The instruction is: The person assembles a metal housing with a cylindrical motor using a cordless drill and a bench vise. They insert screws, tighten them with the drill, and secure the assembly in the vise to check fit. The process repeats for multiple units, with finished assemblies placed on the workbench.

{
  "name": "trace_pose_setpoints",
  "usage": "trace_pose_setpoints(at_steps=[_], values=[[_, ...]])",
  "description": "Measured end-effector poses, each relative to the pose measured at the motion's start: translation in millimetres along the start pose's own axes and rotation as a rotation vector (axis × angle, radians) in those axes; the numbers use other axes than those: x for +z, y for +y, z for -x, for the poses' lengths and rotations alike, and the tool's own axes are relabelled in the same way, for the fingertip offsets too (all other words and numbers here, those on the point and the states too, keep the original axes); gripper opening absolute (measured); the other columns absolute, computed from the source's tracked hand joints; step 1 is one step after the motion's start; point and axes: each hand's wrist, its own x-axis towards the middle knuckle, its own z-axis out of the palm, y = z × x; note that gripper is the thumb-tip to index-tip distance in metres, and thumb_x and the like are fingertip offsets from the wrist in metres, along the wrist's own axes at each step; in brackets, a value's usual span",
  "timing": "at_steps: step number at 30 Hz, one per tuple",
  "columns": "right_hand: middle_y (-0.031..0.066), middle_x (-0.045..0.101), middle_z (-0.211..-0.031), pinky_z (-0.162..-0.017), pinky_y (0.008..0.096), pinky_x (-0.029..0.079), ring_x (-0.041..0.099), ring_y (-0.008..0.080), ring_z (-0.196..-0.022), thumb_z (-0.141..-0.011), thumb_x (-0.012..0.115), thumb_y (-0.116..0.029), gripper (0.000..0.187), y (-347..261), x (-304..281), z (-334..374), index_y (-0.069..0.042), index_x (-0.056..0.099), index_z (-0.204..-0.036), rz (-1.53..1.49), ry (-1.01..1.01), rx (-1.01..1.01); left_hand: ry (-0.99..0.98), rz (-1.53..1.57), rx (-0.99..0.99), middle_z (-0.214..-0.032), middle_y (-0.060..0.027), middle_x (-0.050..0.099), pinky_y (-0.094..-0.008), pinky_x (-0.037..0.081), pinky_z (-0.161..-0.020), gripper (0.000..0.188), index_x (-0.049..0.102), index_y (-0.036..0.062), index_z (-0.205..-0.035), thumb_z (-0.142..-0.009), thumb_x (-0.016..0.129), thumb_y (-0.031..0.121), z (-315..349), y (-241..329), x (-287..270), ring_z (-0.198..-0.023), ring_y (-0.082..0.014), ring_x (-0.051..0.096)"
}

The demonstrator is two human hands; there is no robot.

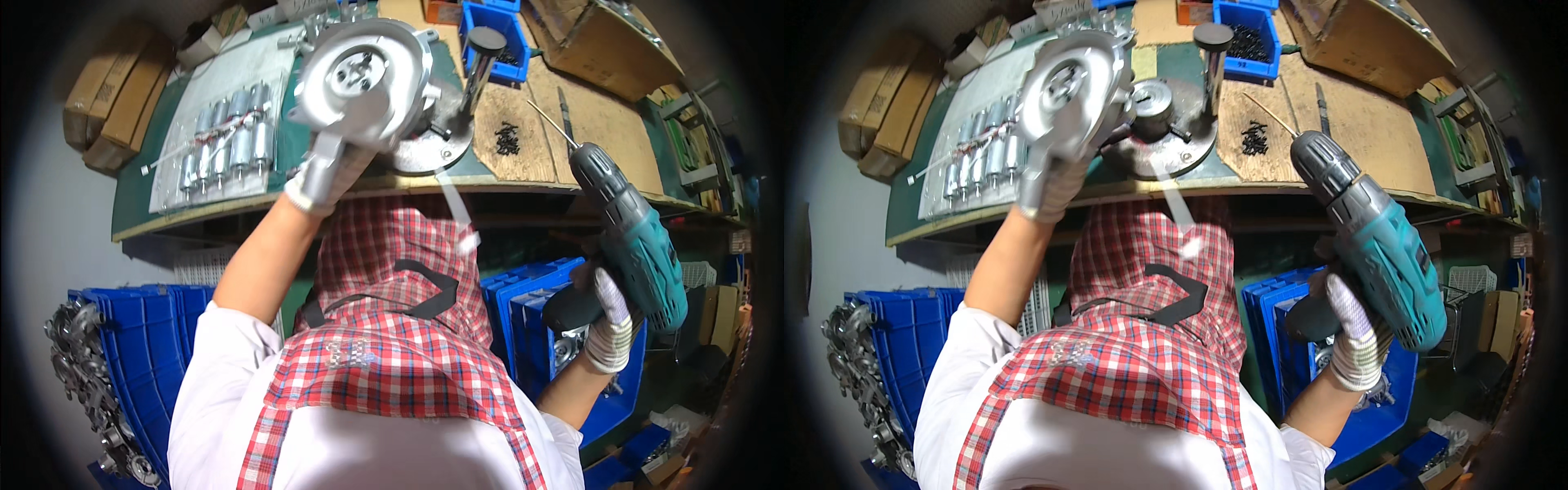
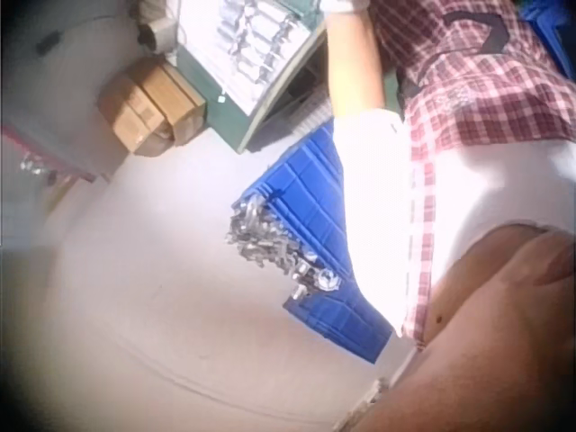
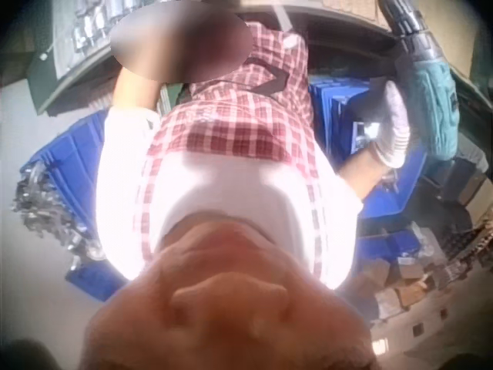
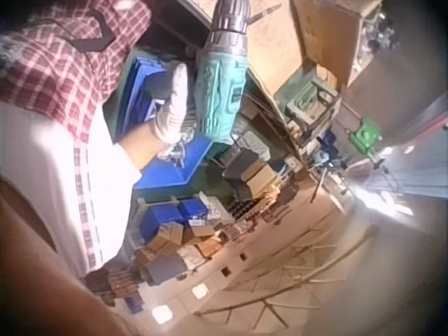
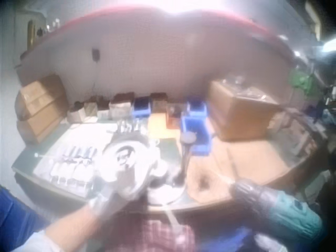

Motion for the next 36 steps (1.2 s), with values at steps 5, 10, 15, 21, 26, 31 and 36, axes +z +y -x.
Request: trace_pose_setpoints(at_steps=[5, 10, 15, 21, 26, 31, 36], values=[[0.0075, 0.07, -0.091, -0.067, 0.0336, 0.055, 0.065, 0.0167, -0.07, -0.079, 0.083, -0.017, 0.044, 0, 7, -7, -0.003, 0.067, -0.117, -0.055, 0.172, 0.062, 0.21, 1.496, -0.341, -0.144, -0.0185, 0.05, -0.0598, 0.051, -0.099, 0.058, 0.04, 0.0086, -0.147, -0.102, 0.048, 0.044, -43, -87, -20, -0.125, -0.0431, 0.054], [0.0038, 0.067, -0.095, -0.073, 0.0309, 0.053, 0.064, 0.0139, -0.075, -0.087, 0.077, -0.016, 0.033, 15, -1, -41, -0.005, 0.067, -0.116, -0.078, 0.223, 0.039, 0.034, 1.454, -0.208, -0.144, -0.0199, 0.047, -0.0546, 0.05, -0.102, 0.053, 0.037, 0.0061, -0.147, -0.104, 0.044, 0.037, -60, -117, -36, -0.125, -0.0393, 0.054], [0.0091, 0.07, -0.113, -0.083, 0.0312, 0.055, 0.068, 0.0162, -0.094, -0.097, 0.067, -0.017, 0.029, 44, -23, -104, -0.001, 0.068, -0.121, -0.008, 0.199, -0.067, 0.194, 0.687, -0.15, -0.144, -0.0226, 0.039, -0.0625, 0.036, -0.109, 0.066, 0.034, 0.0066, -0.146, -0.1, 0.045, 0.054, -64, -137, -60, -0.132, -0.0428, 0.042], [0.0226, 0.057, -0.136, -0.103, 0.0465, 0.05, 0.059, 0.0398, -0.122, -0.087, 0.066, -0.005, 0.071, 111, -65, -216, -0.013, 0.037, -0.152, 0.903, 0.31, -0.499, 0.095, -0.776, 0.046, -0.107, -0.0129, 0.058, -0.0396, 0.046, -0.093, 0.024, 0.059, 0.0035, -0.111, -0.093, 0.057, 0.019, -38, -104, -25, -0.103, -0.0297, 0.056], [0.0228, 0.061, -0.13, -0.097, 0.047, 0.052, 0.064, 0.0408, -0.111, -0.084, 0.064, -0.002, 0.076, 119, -75, -258, -0.017, 0.037, -0.154, 1.528, 0.136, -0.143, -0.07, -0.797, -0.192, -0.145, -0.0117, 0.048, -0.0342, 0.05, -0.105, 0.043, 0.041, 0.0016, -0.147, -0.105, 0.05, 0.007, -42, -99, -32, -0.127, -0.0203, 0.054], [0.0203, 0.066, -0.121, -0.1, 0.0478, 0.048, 0.062, 0.0363, -0.115, -0.091, 0.061, -0.014, 0.051, 122, -64, -267, -0.014, 0.053, -0.141, 1.732, 0.076, -0.239, -0.342, -1.122, -0.213, -0.132, -0.0095, 0.063, -0.0318, 0.053, -0.097, 0.035, 0.055, 0.0015, -0.137, -0.102, 0.054, 0.005, -27, -76, -55, -0.119, -0.0172, 0.06], [0.0173, 0.067, -0.109, -0.091, 0.0441, 0.052, 0.064, 0.0379, -0.102, -0.091, 0.065, -0.022, 0.029, 1, 71, -150, -0.006, 0.068, -0.115, 0.791, -0.37, -0.71, -0.256, -0.739, 0.007, -0.133, -0.0089, 0.063, -0.0351, 0.052, -0.1, 0.053, 0.054, 0.006, -0.139, -0.089, 0.068, -0.002, -20, -83, -78, -0.117, -0.0189, 0.062]])
